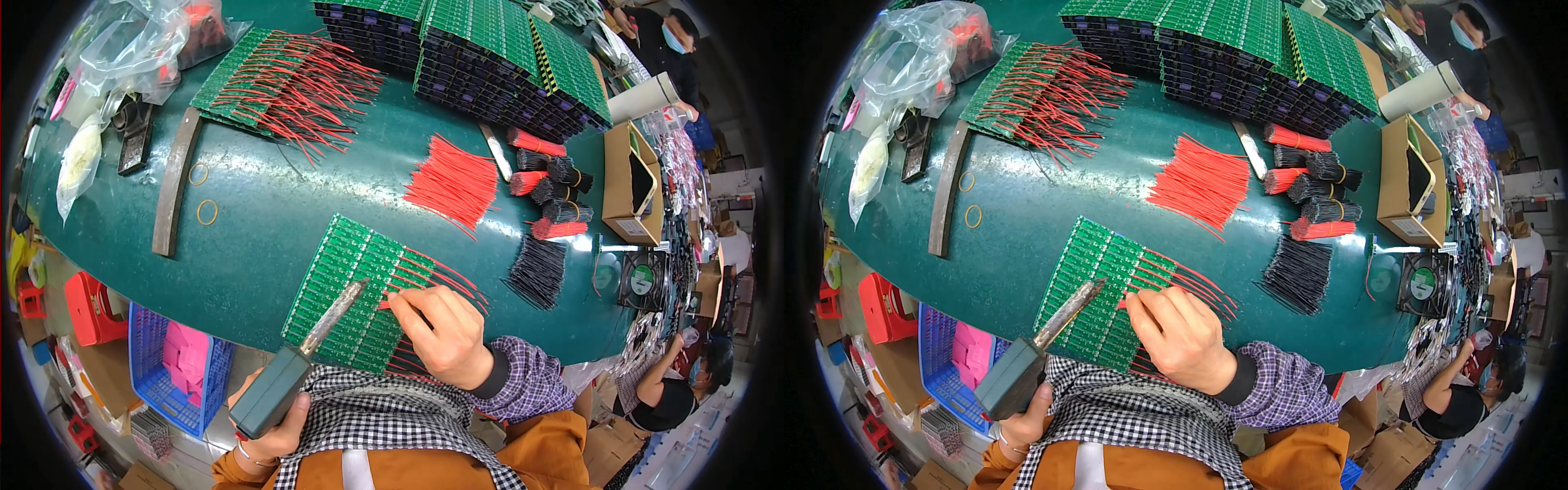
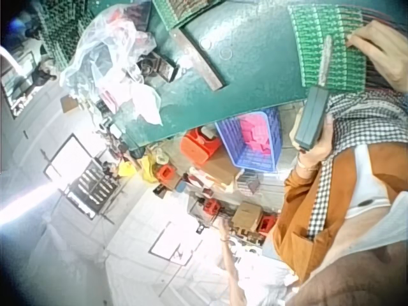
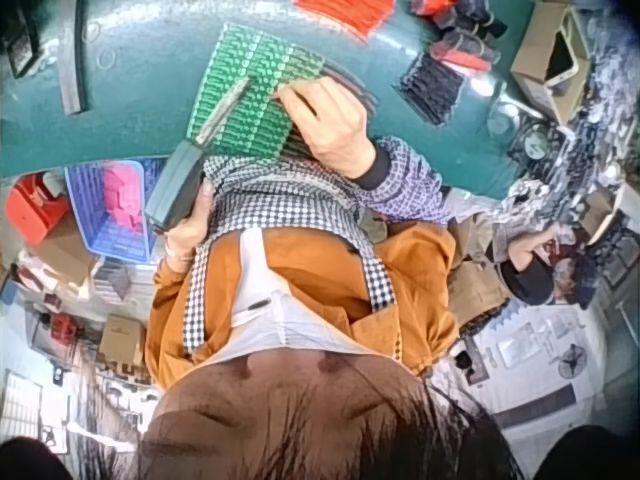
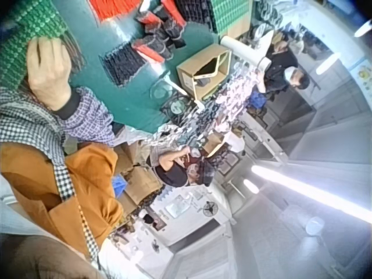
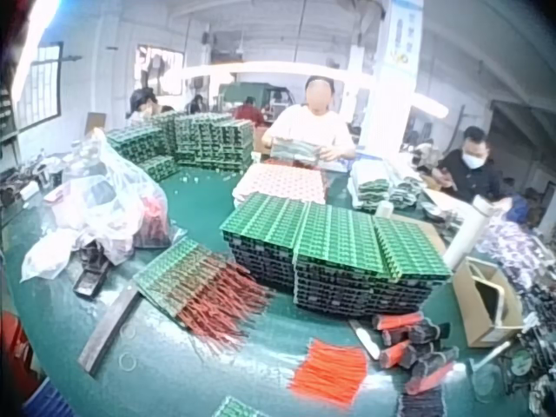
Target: The person positions red wires onto a circuit board panel by hand and solders them in place using a soldering tool.
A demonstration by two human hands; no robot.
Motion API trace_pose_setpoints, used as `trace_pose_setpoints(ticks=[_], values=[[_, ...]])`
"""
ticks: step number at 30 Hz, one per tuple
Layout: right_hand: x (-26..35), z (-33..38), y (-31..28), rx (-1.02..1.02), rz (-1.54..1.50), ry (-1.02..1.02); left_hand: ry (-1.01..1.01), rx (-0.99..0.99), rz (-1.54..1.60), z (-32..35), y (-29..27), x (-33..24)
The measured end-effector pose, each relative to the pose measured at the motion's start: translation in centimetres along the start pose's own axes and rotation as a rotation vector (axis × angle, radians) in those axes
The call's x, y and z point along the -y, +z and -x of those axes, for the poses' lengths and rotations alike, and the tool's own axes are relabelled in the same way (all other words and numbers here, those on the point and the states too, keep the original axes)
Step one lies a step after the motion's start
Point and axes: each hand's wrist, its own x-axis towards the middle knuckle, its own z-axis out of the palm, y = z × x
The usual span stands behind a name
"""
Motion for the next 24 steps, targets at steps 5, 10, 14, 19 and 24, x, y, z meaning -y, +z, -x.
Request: trace_pose_setpoints(ticks=[5, 10, 14, 19, 24], values=[[0.0, -0.1, -0.1, 0.014, -0.009, 0.013, 0.022, -0.005, -0.013, -0.1, 0.1, 0.5], [-0.1, -0.1, -0.2, 0.011, -0.014, 0.017, -0.001, -0.04, 0.042, -0.3, 0.1, 0.2], [-0.1, 0.0, -0.2, 0.019, -0.009, 0.024, -0.082, -0.012, 0.053, -0.1, -0.2, 0.2], [-0.1, -0.1, -0.4, 0.031, -0.005, 0.031, -0.213, -0.023, 0.079, 0.4, -0.3, 0.4], [-0.2, 0.1, -0.1, 0.017, 0.002, 0.021, -0.046, -0.049, 0.036, -0.6, 0.1, 0.2]])
